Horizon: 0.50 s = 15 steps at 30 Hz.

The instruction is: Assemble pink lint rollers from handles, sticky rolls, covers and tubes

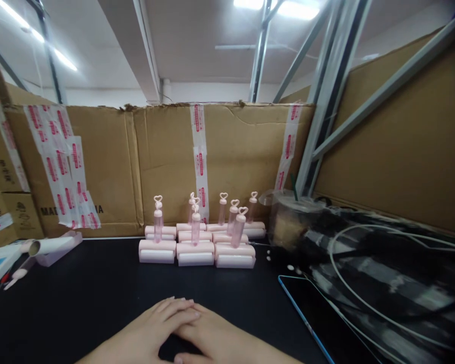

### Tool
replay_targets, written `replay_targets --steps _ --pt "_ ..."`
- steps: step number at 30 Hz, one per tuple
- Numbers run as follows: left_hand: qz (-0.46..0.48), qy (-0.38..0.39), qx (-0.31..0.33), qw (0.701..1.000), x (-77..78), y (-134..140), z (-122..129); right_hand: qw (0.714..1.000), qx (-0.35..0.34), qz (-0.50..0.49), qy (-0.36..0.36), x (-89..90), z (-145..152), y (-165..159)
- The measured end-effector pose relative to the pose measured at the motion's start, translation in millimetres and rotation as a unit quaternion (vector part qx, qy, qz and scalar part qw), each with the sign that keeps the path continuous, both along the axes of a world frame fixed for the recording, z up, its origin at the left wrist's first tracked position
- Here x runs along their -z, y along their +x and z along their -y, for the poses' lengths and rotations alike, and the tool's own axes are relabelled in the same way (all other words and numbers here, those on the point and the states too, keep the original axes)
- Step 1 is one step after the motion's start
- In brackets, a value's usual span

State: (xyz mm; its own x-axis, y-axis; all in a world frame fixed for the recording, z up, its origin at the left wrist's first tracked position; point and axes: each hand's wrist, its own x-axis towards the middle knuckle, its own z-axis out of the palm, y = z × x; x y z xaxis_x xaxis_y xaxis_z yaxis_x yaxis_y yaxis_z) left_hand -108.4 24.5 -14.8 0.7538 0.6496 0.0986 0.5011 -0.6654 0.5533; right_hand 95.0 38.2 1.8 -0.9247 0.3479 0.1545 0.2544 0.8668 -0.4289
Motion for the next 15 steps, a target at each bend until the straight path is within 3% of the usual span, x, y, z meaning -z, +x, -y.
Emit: replay_targets --steps 10,15 --pt "-0.021 0.005 0.007 1.000 -11.5 3 3 1.000 0.005 -0.003 -0.011 -7.4 3 0" --pt "-0.018 -0.004 0.013 1.000 -0.7 -1 -1 1.000 -0.013 -0.008 -0.007 -24.4 7 -2"
